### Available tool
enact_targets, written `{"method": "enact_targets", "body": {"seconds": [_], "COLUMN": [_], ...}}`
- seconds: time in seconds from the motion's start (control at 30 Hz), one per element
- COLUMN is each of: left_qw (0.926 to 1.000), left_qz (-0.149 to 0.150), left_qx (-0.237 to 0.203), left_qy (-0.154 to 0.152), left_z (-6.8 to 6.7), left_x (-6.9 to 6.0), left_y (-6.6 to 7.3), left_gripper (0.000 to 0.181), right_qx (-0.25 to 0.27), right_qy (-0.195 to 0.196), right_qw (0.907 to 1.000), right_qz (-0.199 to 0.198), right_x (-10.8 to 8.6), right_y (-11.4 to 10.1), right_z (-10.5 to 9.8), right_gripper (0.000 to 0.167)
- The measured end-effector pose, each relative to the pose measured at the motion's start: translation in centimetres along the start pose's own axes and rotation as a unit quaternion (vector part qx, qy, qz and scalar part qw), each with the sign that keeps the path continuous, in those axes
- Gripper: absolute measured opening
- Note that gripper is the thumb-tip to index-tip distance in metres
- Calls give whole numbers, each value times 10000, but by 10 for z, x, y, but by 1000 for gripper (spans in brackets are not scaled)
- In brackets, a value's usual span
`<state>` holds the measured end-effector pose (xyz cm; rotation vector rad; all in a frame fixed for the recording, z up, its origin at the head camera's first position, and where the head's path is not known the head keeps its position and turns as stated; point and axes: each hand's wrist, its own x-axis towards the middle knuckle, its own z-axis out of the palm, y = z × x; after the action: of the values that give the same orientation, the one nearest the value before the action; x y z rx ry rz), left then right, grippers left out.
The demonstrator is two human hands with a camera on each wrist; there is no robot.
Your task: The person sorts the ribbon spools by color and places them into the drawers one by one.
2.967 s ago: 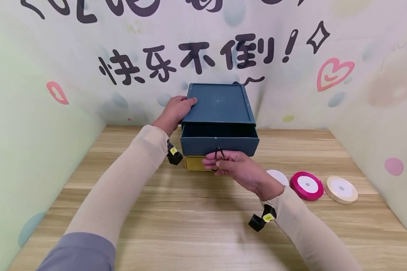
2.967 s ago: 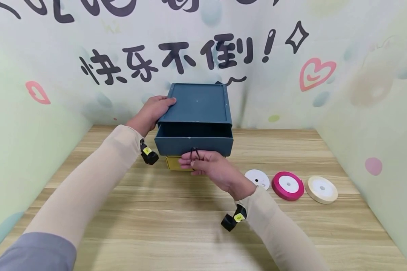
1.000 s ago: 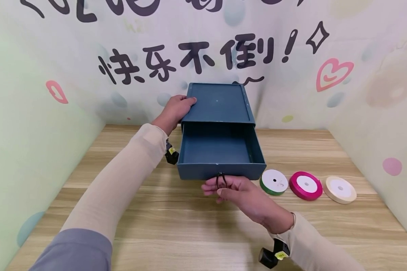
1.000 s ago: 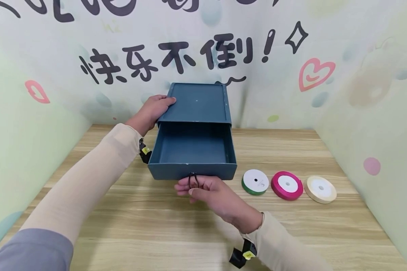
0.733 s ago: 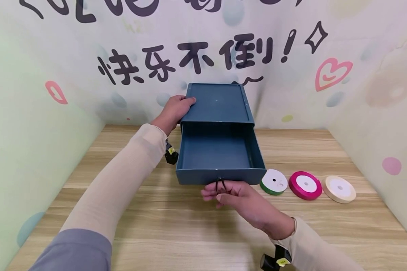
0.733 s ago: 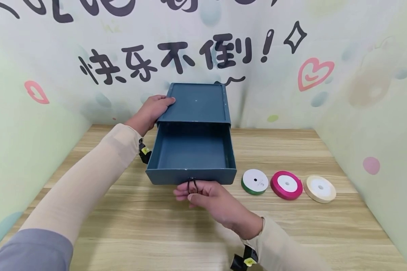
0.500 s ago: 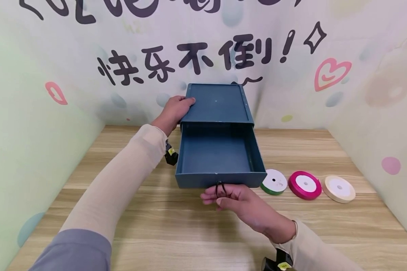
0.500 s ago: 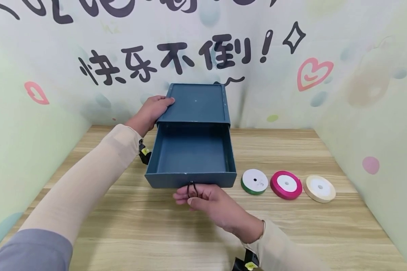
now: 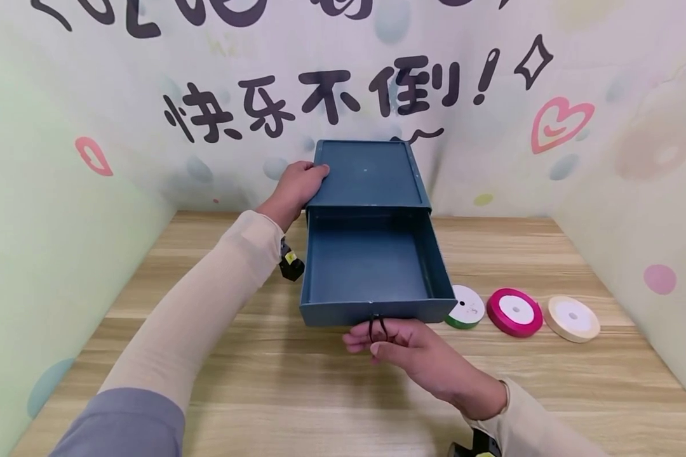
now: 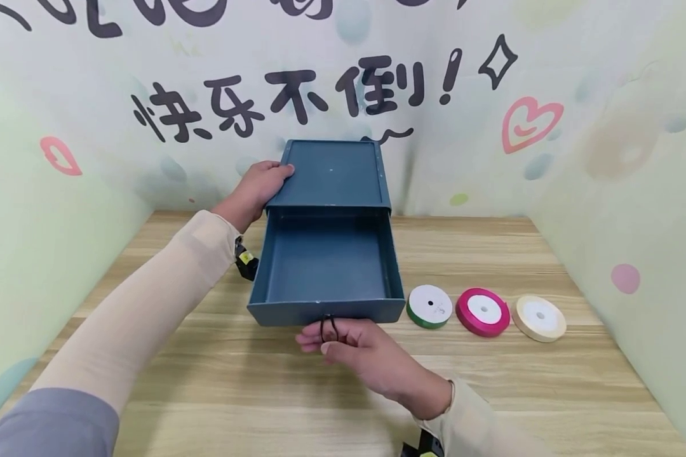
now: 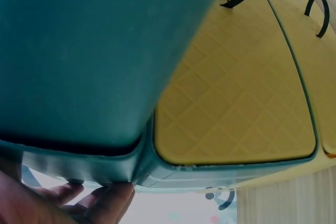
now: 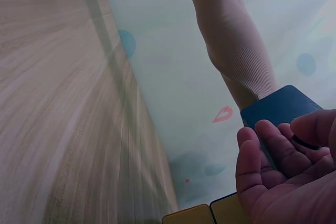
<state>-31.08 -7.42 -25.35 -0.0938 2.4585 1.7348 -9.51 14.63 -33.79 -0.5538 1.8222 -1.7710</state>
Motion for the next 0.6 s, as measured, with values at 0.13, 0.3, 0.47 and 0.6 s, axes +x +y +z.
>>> {"method": "enact_targets", "body": {"seconds": [0.13,0.3,0.47,0.6], "left_qw": [10000,10000,10000,10000], "left_qz": [13,32,10,-8], "left_qx": [11,48,76,75], "left_qy": [11,28,2,11], "left_z": [0,0,0,-1], "left_x": [0,-1,0,1], "left_y": [1,1,1,0], "left_gripper": [54,53,56,56], "right_qx": [-6,-73,-120,-184], "right_qy": [3,-37,-6,19], "right_qw": [10000,9999,9997,9998], "right_qz": [-34,-145,-202,-108], "right_x": [-1,-2,-3,-3], "right_y": [2,4,5,5], "right_z": [1,3,5,6], "right_gripper": [31,31,31,30]}}
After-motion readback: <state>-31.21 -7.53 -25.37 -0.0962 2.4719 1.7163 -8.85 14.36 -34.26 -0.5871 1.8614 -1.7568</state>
